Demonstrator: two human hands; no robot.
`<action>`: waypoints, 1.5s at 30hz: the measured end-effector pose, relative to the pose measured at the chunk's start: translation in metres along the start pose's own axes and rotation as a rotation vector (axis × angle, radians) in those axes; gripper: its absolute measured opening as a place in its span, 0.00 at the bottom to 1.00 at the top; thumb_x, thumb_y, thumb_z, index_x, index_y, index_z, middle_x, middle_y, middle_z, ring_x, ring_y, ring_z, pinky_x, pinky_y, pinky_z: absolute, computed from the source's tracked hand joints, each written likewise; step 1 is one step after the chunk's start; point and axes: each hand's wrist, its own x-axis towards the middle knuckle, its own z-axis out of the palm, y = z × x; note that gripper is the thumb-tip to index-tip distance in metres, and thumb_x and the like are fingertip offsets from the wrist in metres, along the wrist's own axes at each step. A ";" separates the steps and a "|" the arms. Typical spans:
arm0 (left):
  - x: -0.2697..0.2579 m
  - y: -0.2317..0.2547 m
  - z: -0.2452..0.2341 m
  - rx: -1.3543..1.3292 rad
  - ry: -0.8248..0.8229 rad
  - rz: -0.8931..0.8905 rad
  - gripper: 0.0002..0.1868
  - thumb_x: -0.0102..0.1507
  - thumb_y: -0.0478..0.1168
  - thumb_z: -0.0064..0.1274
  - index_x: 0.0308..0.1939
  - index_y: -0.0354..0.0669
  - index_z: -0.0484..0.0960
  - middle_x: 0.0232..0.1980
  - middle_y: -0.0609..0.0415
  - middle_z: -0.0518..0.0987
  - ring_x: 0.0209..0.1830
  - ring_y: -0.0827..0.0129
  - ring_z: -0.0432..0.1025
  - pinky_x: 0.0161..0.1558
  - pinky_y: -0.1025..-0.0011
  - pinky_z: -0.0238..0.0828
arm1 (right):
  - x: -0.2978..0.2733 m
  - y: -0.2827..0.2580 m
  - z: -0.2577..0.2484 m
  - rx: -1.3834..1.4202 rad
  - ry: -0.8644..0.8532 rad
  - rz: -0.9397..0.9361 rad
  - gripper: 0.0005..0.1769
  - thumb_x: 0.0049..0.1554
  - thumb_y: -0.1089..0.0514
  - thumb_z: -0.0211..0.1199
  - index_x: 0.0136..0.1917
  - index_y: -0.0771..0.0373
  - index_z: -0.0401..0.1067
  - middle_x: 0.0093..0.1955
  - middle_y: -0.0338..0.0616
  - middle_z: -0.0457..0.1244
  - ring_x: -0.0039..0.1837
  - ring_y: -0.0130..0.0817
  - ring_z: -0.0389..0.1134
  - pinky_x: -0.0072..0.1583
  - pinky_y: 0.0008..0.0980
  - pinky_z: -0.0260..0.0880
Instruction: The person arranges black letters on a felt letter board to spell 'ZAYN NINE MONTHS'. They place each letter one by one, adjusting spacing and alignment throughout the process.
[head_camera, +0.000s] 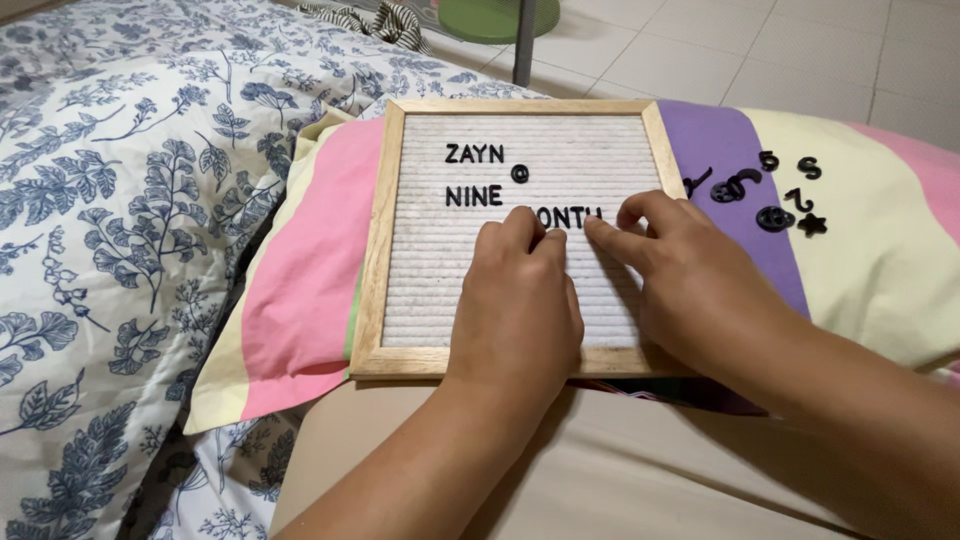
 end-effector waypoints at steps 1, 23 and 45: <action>-0.001 0.000 -0.001 0.019 -0.001 -0.001 0.10 0.58 0.28 0.53 0.43 0.29 0.83 0.45 0.42 0.76 0.47 0.51 0.69 0.50 0.60 0.71 | 0.000 -0.001 -0.001 -0.010 -0.018 0.015 0.34 0.47 0.70 0.61 0.66 0.53 0.74 0.63 0.50 0.64 0.61 0.48 0.66 0.58 0.41 0.70; 0.009 -0.027 -0.006 0.414 -0.148 0.010 0.16 0.58 0.33 0.50 0.48 0.31 0.83 0.46 0.45 0.76 0.46 0.53 0.72 0.44 0.57 0.71 | 0.007 -0.026 -0.005 -0.159 -0.048 0.094 0.29 0.54 0.65 0.55 0.67 0.46 0.75 0.54 0.47 0.66 0.56 0.46 0.67 0.55 0.45 0.70; 0.019 -0.070 -0.064 -0.006 0.099 -0.721 0.25 0.59 0.33 0.51 0.61 0.39 0.80 0.58 0.40 0.82 0.59 0.53 0.77 0.62 0.64 0.69 | -0.011 0.006 -0.014 0.201 0.193 0.439 0.30 0.52 0.68 0.59 0.68 0.58 0.73 0.59 0.60 0.64 0.56 0.53 0.67 0.60 0.44 0.67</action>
